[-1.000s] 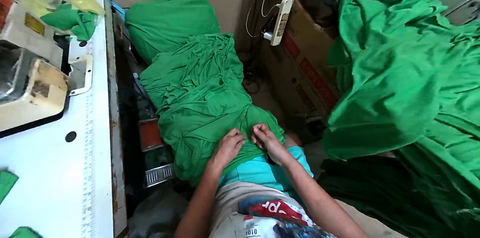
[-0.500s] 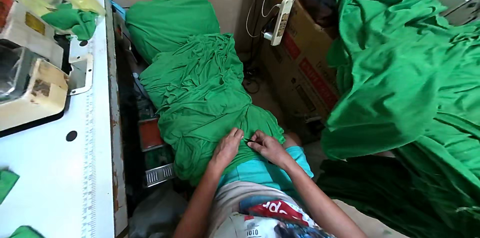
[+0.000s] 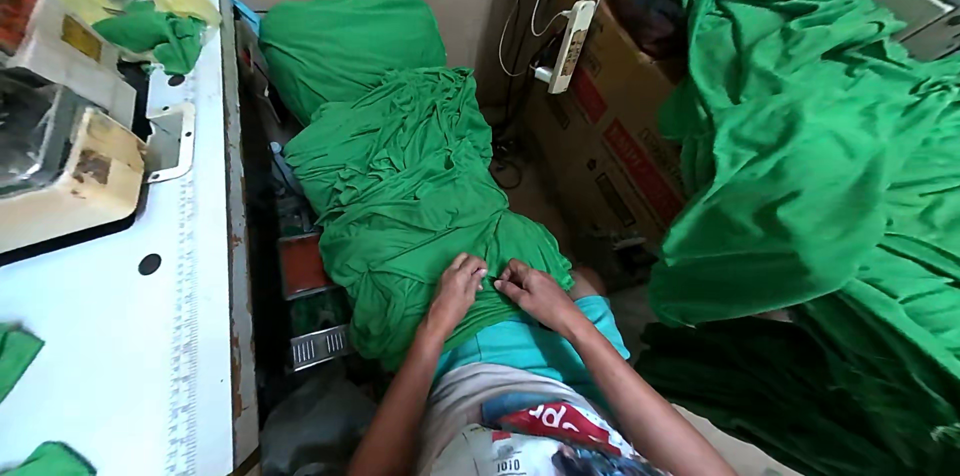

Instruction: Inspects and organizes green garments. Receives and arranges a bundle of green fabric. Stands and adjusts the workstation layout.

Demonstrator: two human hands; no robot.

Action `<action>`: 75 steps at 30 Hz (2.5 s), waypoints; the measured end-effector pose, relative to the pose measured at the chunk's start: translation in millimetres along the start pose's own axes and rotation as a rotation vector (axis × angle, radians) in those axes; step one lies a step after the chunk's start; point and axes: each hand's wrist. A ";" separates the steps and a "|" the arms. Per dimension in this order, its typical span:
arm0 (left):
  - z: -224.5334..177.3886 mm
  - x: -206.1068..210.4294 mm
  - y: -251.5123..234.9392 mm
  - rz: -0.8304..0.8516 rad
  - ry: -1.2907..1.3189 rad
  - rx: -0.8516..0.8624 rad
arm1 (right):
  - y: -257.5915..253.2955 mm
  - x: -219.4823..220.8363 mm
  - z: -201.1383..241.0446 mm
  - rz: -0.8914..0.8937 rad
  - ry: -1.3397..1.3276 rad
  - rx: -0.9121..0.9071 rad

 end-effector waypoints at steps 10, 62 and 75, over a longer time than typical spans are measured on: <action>4.3 -1.3 2.3 -0.050 0.141 -0.065 | -6.5 0.9 -2.9 0.019 -0.073 -0.040; 50.5 -89.5 101.5 -0.582 0.099 -0.416 | -13.0 -9.5 -3.9 0.084 -0.174 -0.080; 81.0 -104.8 161.6 -0.629 -0.103 -0.765 | -26.2 -21.6 41.1 0.247 0.295 0.023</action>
Point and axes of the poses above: each hand's wrist, its own y-axis away from the middle knuckle, its own x-axis out of the palm, z = x × y
